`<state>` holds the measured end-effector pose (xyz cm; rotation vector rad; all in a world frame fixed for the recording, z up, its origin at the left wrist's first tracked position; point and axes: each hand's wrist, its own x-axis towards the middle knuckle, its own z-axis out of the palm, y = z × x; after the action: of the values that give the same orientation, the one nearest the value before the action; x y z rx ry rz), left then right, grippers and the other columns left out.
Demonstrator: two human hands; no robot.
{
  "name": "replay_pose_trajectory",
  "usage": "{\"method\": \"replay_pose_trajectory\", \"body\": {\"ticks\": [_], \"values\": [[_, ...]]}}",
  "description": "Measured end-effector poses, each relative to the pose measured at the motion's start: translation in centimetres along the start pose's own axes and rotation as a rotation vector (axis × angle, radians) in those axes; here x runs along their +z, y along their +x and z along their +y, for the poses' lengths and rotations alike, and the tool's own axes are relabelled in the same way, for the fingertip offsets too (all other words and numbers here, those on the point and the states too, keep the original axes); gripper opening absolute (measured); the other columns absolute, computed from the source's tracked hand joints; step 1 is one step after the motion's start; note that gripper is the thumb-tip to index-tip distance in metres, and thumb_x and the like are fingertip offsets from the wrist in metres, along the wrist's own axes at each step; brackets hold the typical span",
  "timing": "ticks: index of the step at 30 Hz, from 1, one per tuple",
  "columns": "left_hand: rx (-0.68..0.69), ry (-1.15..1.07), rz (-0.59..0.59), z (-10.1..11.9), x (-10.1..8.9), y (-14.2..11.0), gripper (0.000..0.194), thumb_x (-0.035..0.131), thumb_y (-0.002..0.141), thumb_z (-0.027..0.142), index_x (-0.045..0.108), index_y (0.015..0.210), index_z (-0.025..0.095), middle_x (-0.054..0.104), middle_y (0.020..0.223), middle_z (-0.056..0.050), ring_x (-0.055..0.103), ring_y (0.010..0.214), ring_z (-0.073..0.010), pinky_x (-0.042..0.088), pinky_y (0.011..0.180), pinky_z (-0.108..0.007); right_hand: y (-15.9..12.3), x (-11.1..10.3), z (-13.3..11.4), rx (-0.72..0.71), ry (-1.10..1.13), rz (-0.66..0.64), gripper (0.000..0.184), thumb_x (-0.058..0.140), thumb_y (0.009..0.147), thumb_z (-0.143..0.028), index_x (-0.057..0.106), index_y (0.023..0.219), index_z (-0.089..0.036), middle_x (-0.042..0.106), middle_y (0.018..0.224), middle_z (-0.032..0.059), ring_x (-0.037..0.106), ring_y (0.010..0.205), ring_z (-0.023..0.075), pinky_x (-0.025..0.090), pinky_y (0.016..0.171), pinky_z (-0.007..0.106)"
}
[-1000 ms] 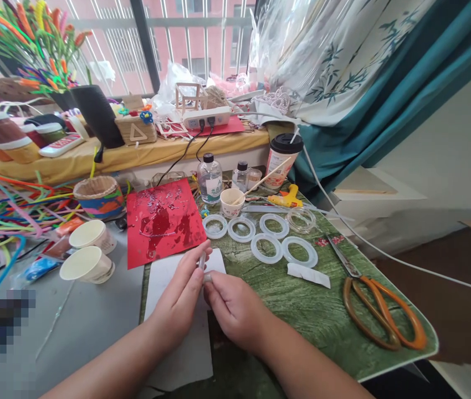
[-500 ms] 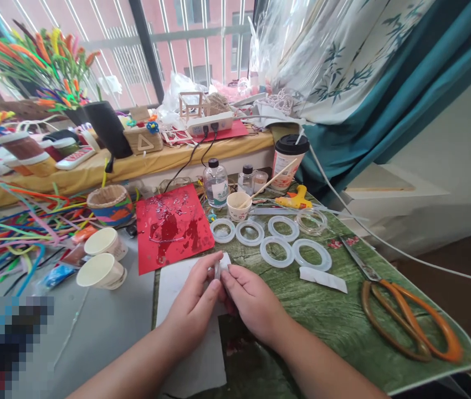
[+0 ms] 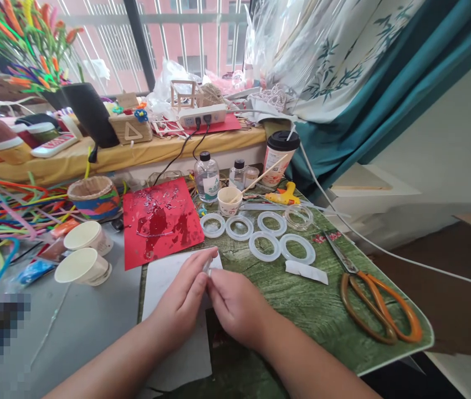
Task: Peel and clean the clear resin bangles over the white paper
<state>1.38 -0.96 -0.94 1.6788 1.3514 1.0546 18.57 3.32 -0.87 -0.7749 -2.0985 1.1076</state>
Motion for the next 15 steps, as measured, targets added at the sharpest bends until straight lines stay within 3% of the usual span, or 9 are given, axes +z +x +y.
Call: {"method": "replay_pose_trajectory", "body": {"ticks": [2,7,12,15], "values": [[0.038,0.014,0.014,-0.1,-0.1,-0.2,0.045,0.040,0.113,0.039,0.054,0.155,0.033,0.058,0.158,-0.007,0.051,0.147,-0.0273,0.037,0.127,-0.046,-0.1,-0.1,-0.1,-0.064,0.004,-0.056,0.023,0.042,0.105,-0.024,0.045,0.082,-0.023,0.057,0.075,0.0015,0.048,0.066,0.0170,0.034,0.064,0.030],[0.052,0.081,0.031,0.2,0.0,-0.3,0.043,0.042,0.113,0.037,0.051,0.155,0.034,0.057,0.157,-0.007,0.050,0.148,-0.0258,0.040,0.125,-0.044,0.1,-0.1,0.0,0.050,0.134,0.041,0.030,0.038,0.109,-0.027,0.045,0.081,-0.023,0.053,0.070,-0.0015,0.046,0.061,0.0148,0.035,0.059,0.027],[0.002,0.107,0.086,0.5,0.1,-0.3,0.040,0.039,0.113,0.039,0.052,0.151,0.032,0.058,0.153,-0.008,0.051,0.145,-0.0275,0.041,0.122,-0.049,0.2,-0.7,0.2,-0.147,-0.031,-0.041,0.021,0.045,0.103,-0.018,0.044,0.082,-0.023,0.056,0.075,0.0002,0.048,0.066,0.0165,0.035,0.064,0.029],[-0.047,0.098,0.146,0.6,0.2,-0.4,0.039,0.042,0.112,0.041,0.052,0.148,0.030,0.058,0.152,-0.011,0.053,0.143,-0.0290,0.042,0.121,-0.052,0.4,-1.1,0.5,-0.090,-0.014,-0.033,0.024,0.043,0.105,-0.021,0.046,0.081,-0.023,0.057,0.074,0.0004,0.051,0.067,0.0169,0.037,0.064,0.029]]}}
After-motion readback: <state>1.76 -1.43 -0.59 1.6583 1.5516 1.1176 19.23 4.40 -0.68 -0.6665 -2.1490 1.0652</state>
